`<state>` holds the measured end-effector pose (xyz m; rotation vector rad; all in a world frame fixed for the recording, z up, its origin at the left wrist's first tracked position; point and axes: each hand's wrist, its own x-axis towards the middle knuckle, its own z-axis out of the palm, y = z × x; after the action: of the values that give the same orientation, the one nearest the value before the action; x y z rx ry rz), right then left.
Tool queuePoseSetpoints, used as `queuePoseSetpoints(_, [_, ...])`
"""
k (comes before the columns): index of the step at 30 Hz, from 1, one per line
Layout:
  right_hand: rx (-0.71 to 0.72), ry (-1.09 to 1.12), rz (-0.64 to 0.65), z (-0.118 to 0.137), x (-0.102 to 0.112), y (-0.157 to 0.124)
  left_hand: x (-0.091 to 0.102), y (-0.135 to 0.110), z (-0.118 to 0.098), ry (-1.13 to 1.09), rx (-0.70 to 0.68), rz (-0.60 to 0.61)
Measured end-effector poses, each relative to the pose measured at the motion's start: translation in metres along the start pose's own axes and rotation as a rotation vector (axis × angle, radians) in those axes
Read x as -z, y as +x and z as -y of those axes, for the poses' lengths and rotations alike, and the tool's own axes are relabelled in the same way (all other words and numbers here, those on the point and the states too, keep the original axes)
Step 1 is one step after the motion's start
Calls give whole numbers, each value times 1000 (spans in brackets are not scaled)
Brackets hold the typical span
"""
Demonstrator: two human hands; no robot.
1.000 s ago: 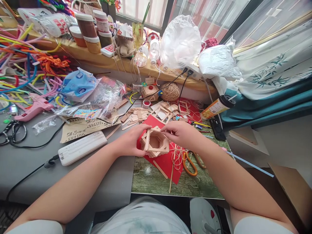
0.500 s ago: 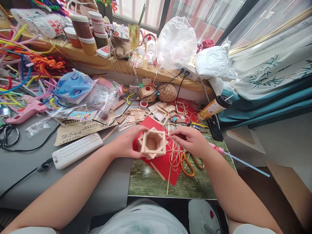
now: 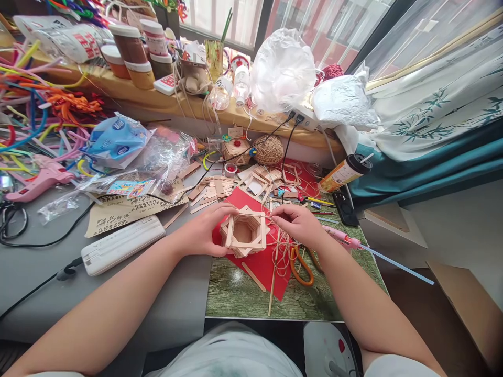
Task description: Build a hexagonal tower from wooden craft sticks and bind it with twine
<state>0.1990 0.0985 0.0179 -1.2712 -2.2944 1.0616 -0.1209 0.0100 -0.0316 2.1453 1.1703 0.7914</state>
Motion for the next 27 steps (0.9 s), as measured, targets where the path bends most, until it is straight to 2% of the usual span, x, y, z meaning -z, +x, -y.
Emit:
queuePoseSetpoints(5, [-52, 91, 16, -12, -7, -1, -1, -1, 1, 20, 32, 7])
queuePoseSetpoints(12, [-37, 177, 11, -33, -24, 1, 0, 2, -1, 24, 26, 21])
queuePoseSetpoints(22, [-28, 177, 44, -40, -43, 0, -1, 2, -1, 11, -4, 10])
queuePoseSetpoints(25, [18, 161, 14, -42, -44, -1, 0, 1, -1, -3, -7, 0])
queuePoseSetpoints(27, [24, 178, -49, -43, -42, 0, 0, 0, -1, -10, -3, -2])
